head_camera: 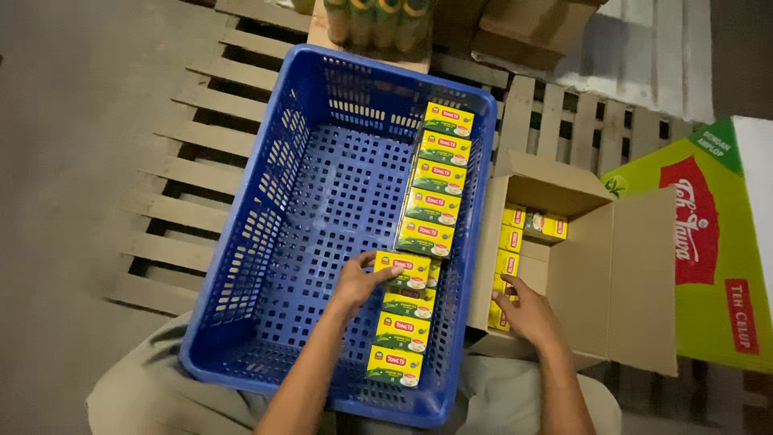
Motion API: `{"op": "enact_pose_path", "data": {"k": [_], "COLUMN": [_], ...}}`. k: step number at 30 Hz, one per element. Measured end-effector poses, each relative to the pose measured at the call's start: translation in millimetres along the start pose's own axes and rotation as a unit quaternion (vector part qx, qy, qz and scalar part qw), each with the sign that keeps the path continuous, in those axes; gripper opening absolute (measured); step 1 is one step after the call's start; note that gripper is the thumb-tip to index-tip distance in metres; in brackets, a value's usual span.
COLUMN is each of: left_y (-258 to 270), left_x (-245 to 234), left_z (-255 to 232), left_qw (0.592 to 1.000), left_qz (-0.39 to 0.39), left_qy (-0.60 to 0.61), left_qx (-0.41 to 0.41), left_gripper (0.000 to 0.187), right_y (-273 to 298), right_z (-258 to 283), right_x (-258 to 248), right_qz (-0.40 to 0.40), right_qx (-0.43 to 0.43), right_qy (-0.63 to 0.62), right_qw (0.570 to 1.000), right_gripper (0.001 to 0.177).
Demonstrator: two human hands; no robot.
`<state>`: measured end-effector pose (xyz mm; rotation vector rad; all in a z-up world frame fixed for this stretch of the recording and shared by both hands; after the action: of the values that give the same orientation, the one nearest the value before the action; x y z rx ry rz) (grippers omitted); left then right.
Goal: The person transfers small yellow boxes from a blue plastic basket into a cardboard box. They pick up each box one at a time and place it inside the cardboard box, arranging them in rows.
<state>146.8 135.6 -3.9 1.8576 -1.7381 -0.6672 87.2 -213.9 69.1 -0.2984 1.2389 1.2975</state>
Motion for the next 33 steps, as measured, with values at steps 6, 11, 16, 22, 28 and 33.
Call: {"op": "enact_pose_path", "data": {"k": [6,11,16,22,28,33], "left_y": [-22.0,13.1,40.6,91.0,108.7,117.9], "left_x": [-31.1,-55.1,-45.4,0.5,40.5,60.8], "left_z": [25.7,-5.5,-30.4,-60.2,-54.5,-65.1], "left_qw": [0.995,0.987,0.978,0.961,0.935,0.930], "left_qz": [0.022,0.066,0.101,0.159,0.157,0.168], "left_qy": [0.074,0.099,0.083,0.008,-0.037,-0.048], "left_qx": [0.065,0.106,0.160,0.228,0.316,0.323], "left_gripper": [0.092,0.088,0.085,0.076,0.079,0.071], "right_y": [-9.3,-5.9,24.5,27.4,44.8,72.3], "right_z": [-12.5,-6.3,40.7,27.9,17.2,41.3], "right_x": [3.9,1.7,-22.0,-8.9,-18.0,-34.7], "right_qz": [0.010,-0.011,-0.089,-0.087,-0.050,0.029], "right_qx": [0.009,-0.005,-0.081,-0.107,-0.208,-0.197], "right_qy": [-0.016,-0.026,-0.113,-0.352,-0.419,-0.360], "right_qw": [1.000,1.000,0.986,0.926,0.883,0.912], "right_gripper": [0.065,0.058,0.047,0.038,0.058,0.095]}}
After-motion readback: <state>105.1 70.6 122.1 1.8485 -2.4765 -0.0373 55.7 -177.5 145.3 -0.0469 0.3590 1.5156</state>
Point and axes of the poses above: each hand's wrist, its own y-axis away from the middle knuckle, its own x-axis out of the palm, z = x × y, the point moved 1 cm from there along -y, towards the middle knuckle, and after that the axes turned 9 degrees about -z, right-handed, at the moved point
